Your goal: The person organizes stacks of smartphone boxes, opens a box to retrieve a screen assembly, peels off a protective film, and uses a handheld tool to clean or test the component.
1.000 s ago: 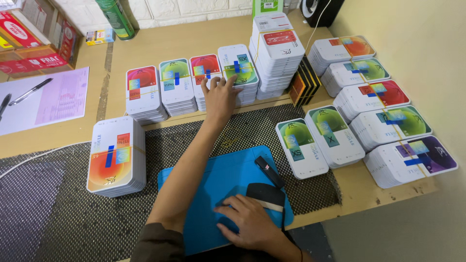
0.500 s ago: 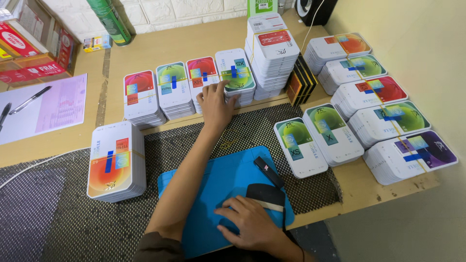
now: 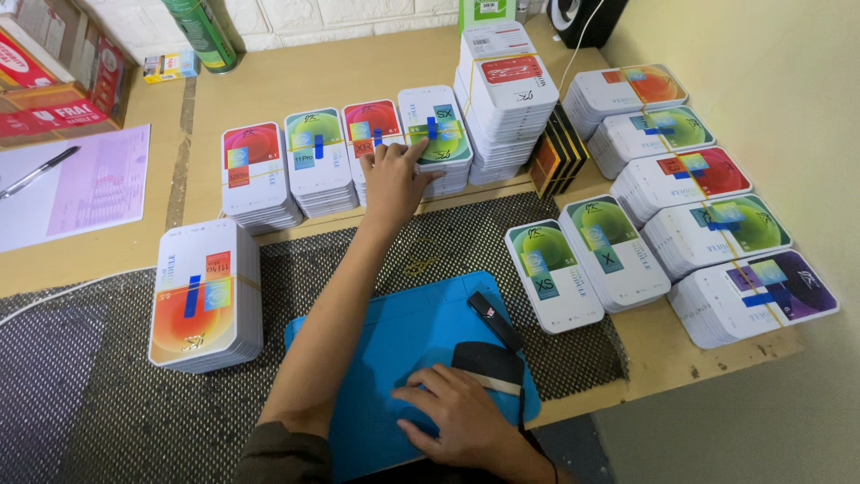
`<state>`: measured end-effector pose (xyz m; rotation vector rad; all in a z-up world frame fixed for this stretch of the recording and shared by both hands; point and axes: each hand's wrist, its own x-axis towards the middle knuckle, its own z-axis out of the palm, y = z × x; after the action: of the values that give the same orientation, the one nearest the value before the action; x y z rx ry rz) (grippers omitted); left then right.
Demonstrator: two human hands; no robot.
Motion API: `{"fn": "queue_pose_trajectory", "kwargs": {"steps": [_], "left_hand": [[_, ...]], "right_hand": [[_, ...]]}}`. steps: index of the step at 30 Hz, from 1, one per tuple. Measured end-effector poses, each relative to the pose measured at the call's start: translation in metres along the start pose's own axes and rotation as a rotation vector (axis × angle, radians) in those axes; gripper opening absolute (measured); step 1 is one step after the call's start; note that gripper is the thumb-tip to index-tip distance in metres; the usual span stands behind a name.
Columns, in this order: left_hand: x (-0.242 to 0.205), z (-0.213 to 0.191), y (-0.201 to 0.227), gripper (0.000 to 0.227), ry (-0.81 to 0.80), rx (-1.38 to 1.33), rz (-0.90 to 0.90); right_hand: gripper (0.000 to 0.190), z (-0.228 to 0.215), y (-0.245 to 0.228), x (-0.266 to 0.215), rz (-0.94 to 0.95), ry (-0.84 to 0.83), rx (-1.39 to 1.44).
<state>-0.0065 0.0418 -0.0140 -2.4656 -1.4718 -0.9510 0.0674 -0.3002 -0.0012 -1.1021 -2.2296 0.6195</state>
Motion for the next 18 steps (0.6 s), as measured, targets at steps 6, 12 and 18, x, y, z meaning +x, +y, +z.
{"fn": "queue_pose_trajectory", "kwargs": {"steps": [6, 12, 18], "left_hand": [[0.000, -0.006, 0.003, 0.074, -0.073, -0.021, -0.011], [-0.003, 0.015, -0.007, 0.070, 0.043, 0.068, 0.064], [-0.007, 0.013, -0.011, 0.062, 0.131, 0.108, 0.151]], "right_hand": [[0.031, 0.003, 0.000, 0.000, -0.046, 0.060, -0.015], [0.035, 0.000, -0.001, 0.000, -0.013, 0.023, -0.002], [0.034, 0.000, -0.003, 0.000, -0.025, 0.037, -0.017]]}}
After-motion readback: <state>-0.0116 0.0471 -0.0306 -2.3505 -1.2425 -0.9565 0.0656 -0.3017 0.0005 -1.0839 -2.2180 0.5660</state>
